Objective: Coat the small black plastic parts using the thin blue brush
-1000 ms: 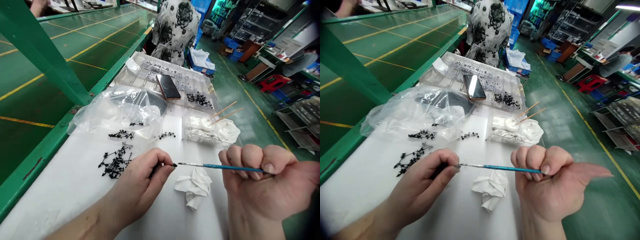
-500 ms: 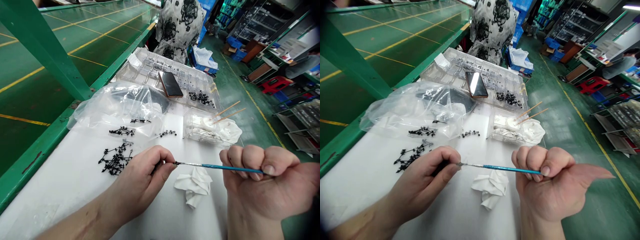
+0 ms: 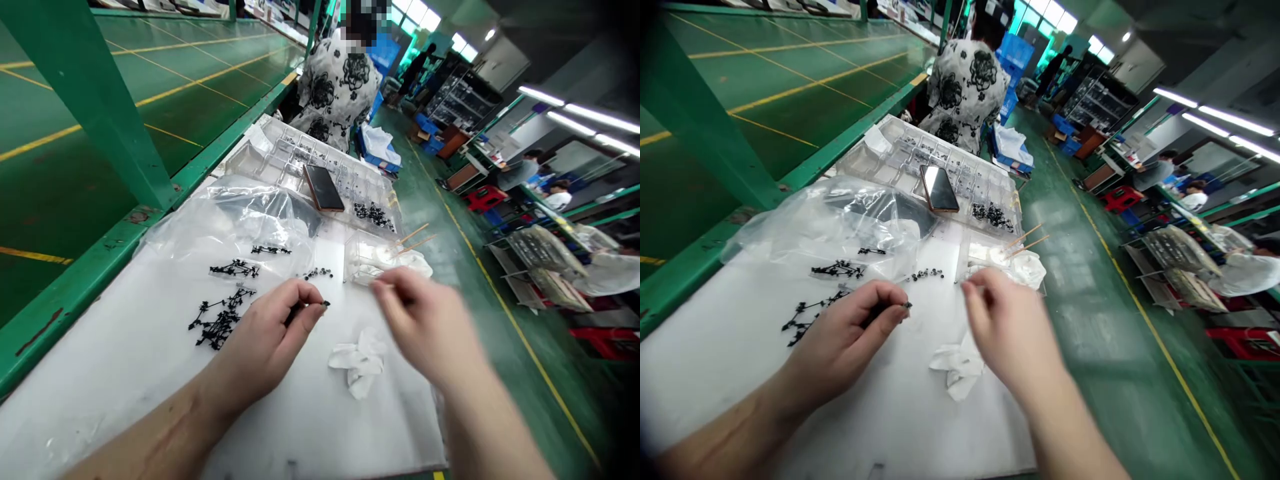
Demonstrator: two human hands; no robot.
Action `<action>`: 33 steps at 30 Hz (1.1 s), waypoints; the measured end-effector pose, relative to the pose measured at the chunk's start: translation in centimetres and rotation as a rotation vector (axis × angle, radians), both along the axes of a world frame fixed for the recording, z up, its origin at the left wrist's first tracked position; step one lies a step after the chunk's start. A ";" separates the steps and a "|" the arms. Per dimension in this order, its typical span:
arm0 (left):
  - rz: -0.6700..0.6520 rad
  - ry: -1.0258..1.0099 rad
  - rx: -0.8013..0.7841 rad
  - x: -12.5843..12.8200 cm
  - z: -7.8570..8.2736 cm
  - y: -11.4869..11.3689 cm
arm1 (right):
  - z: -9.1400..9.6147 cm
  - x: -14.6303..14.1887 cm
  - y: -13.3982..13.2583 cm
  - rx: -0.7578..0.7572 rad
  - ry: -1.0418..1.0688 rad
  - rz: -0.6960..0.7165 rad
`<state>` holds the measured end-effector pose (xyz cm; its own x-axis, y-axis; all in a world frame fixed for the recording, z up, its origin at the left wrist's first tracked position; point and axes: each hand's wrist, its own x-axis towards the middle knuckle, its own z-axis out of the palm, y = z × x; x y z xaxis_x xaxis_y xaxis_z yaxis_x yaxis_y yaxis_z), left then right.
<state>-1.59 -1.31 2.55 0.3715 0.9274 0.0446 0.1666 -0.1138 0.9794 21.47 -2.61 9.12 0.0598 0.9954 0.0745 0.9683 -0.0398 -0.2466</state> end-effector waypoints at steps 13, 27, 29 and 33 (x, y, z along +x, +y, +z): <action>-0.042 -0.150 0.036 -0.6 0.4 0.2 | -5.3 -6.3 5.0 -0.332 -0.347 -0.095; -0.096 -0.100 0.232 -0.6 3.6 -1.7 | 3.4 -2.9 -6.3 0.101 0.167 -0.060; -0.135 -0.086 0.301 -0.8 5.8 -3.7 | 5.3 -2.9 -10.3 0.123 0.445 -0.080; -0.159 -0.056 0.377 -2.0 9.3 -9.5 | 6.8 -4.4 -15.8 0.080 0.868 0.059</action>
<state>-3.63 -10.81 11.80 0.4960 0.7734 0.3948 0.0652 -0.4865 0.8712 17.07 -18.37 15.93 0.0762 0.9924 0.0967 0.4370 0.0539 -0.8978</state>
